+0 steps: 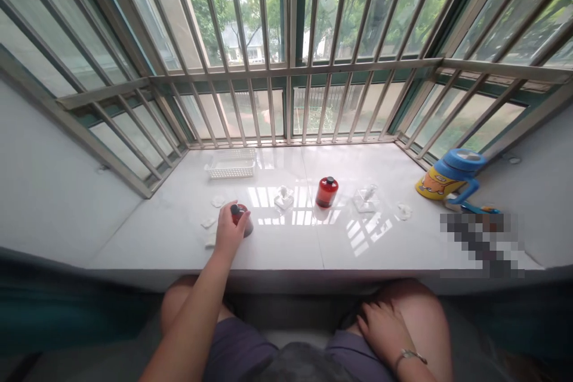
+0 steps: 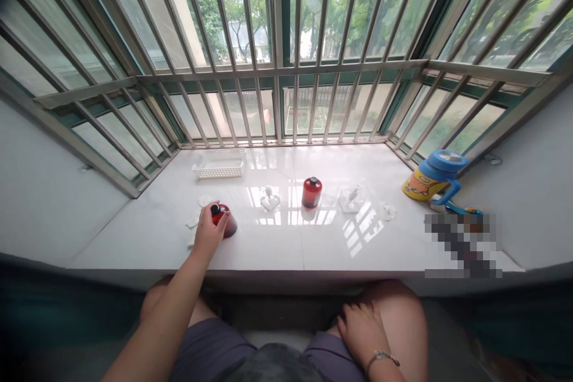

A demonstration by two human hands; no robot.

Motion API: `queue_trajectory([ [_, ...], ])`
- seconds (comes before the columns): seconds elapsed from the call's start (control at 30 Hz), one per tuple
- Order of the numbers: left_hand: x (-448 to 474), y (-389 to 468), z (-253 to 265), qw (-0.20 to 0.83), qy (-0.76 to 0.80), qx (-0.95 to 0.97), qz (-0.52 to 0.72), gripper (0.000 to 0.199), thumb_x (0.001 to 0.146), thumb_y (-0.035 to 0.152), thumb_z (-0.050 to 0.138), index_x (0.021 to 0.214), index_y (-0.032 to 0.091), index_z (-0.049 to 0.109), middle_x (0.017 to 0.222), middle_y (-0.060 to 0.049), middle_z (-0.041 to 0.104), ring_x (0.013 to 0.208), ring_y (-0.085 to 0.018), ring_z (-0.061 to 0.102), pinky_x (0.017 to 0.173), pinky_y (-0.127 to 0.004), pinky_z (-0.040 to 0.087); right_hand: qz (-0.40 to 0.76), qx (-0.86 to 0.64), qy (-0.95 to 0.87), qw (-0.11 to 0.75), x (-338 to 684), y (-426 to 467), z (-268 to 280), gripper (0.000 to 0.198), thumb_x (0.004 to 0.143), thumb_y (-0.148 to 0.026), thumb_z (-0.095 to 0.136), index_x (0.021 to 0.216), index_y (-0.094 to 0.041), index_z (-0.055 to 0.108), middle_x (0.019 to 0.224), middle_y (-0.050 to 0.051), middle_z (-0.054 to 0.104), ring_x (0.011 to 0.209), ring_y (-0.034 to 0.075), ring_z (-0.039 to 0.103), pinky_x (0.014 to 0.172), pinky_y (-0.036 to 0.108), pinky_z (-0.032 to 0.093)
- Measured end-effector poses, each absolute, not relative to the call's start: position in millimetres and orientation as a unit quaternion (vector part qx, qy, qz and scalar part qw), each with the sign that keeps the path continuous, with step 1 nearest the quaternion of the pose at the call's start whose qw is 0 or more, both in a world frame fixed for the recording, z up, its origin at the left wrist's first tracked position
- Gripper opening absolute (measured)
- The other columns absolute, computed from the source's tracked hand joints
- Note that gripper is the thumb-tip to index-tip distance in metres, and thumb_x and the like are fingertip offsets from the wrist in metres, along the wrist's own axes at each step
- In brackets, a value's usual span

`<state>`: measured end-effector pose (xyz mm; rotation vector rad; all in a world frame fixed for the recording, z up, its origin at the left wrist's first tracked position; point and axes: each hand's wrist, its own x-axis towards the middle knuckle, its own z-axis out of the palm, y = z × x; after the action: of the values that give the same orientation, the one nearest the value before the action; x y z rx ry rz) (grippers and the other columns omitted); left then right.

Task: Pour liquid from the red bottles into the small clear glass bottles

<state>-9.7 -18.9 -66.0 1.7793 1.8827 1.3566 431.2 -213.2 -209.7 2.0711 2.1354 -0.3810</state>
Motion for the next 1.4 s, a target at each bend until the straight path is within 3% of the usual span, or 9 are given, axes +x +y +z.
queue_trajectory([
  [0.1,-20,-21,-79,0.123,0.658,0.590,0.451,0.085,0.089,0.066,0.074,0.155,0.020,0.044,0.159,-0.019,0.052,0.148,-0.038,0.051,0.125,-0.054,0.043,-0.127,0.685,0.714,0.064,433,-214,-213,0.031,0.099,-0.034,0.052,0.102,-0.025,0.082,0.108,0.014,0.081,0.114,0.038,0.070,0.120,0.063,0.029],
  [0.23,-59,-20,-90,0.120,0.713,0.528,0.445,0.060,0.111,0.059,0.028,0.157,0.022,0.043,0.159,-0.016,0.055,0.149,-0.031,0.054,0.122,-0.047,0.047,-0.126,0.680,0.720,0.058,435,-214,-215,0.032,0.099,-0.034,0.051,0.101,-0.026,0.082,0.107,0.012,0.081,0.111,0.038,0.072,0.119,0.065,0.031],
  [0.3,-82,-11,-88,0.106,0.736,0.517,0.424,0.057,0.112,0.050,0.019,0.150,0.021,0.051,0.153,-0.017,0.061,0.146,-0.032,0.056,0.122,-0.051,0.046,-0.125,0.678,0.722,0.056,435,-214,-215,0.032,0.099,-0.034,0.050,0.101,-0.026,0.082,0.106,0.012,0.081,0.111,0.038,0.072,0.118,0.064,0.032],
  [0.43,-115,24,-82,0.105,0.735,0.580,0.334,0.035,0.106,0.041,0.050,0.121,0.018,0.073,0.132,-0.016,0.074,0.137,-0.033,0.062,0.125,-0.051,0.042,-0.133,0.677,0.722,0.057,435,-212,-214,0.032,0.099,-0.033,0.051,0.099,-0.027,0.082,0.104,0.011,0.081,0.109,0.037,0.073,0.118,0.063,0.033],
  [0.6,-127,57,-87,0.094,0.730,0.633,0.242,0.035,0.102,0.046,0.069,0.120,0.016,0.072,0.129,-0.011,0.073,0.126,-0.028,0.067,0.115,-0.056,0.050,-0.142,0.673,0.724,0.056,436,-212,-213,0.031,0.098,-0.033,0.050,0.098,-0.028,0.081,0.103,0.011,0.082,0.108,0.036,0.073,0.118,0.061,0.033],
  [0.87,-134,44,-92,0.023,0.733,0.653,0.189,0.034,0.100,0.022,0.052,0.128,0.016,0.071,0.147,-0.018,0.065,0.141,-0.032,0.057,0.124,-0.046,0.040,-0.146,0.665,0.730,0.059,438,-214,-213,0.036,0.101,-0.034,0.046,0.102,-0.028,0.081,0.104,0.011,0.082,0.108,0.036,0.073,0.117,0.060,0.033],
  [1.1,-136,1,-85,0.016,0.728,0.669,0.146,0.031,0.100,0.031,0.045,0.097,0.021,0.074,0.107,-0.014,0.077,0.107,-0.030,0.070,0.102,-0.041,0.053,-0.148,0.659,0.734,0.067,436,-210,-214,0.037,0.102,-0.035,0.044,0.102,-0.028,0.080,0.105,0.010,0.082,0.108,0.035,0.073,0.115,0.060,0.034],
  [1.27,-131,-30,-82,0.020,0.698,0.699,0.151,0.031,0.100,0.028,0.044,0.113,0.022,0.073,0.126,-0.014,0.074,0.125,-0.030,0.065,0.114,-0.042,0.049,-0.155,0.655,0.736,0.070,436,-209,-215,0.035,0.102,-0.034,0.046,0.103,-0.026,0.080,0.106,0.011,0.082,0.107,0.034,0.074,0.111,0.056,0.037],
  [1.4,-117,-61,-90,0.027,0.688,0.708,0.156,0.026,0.100,0.031,0.048,0.103,0.024,0.073,0.113,-0.013,0.076,0.113,-0.031,0.069,0.107,-0.044,0.054,-0.155,0.652,0.739,0.067,437,-209,-217,0.036,0.103,-0.034,0.045,0.100,-0.026,0.080,0.104,0.010,0.082,0.106,0.035,0.074,0.110,0.056,0.037],
])
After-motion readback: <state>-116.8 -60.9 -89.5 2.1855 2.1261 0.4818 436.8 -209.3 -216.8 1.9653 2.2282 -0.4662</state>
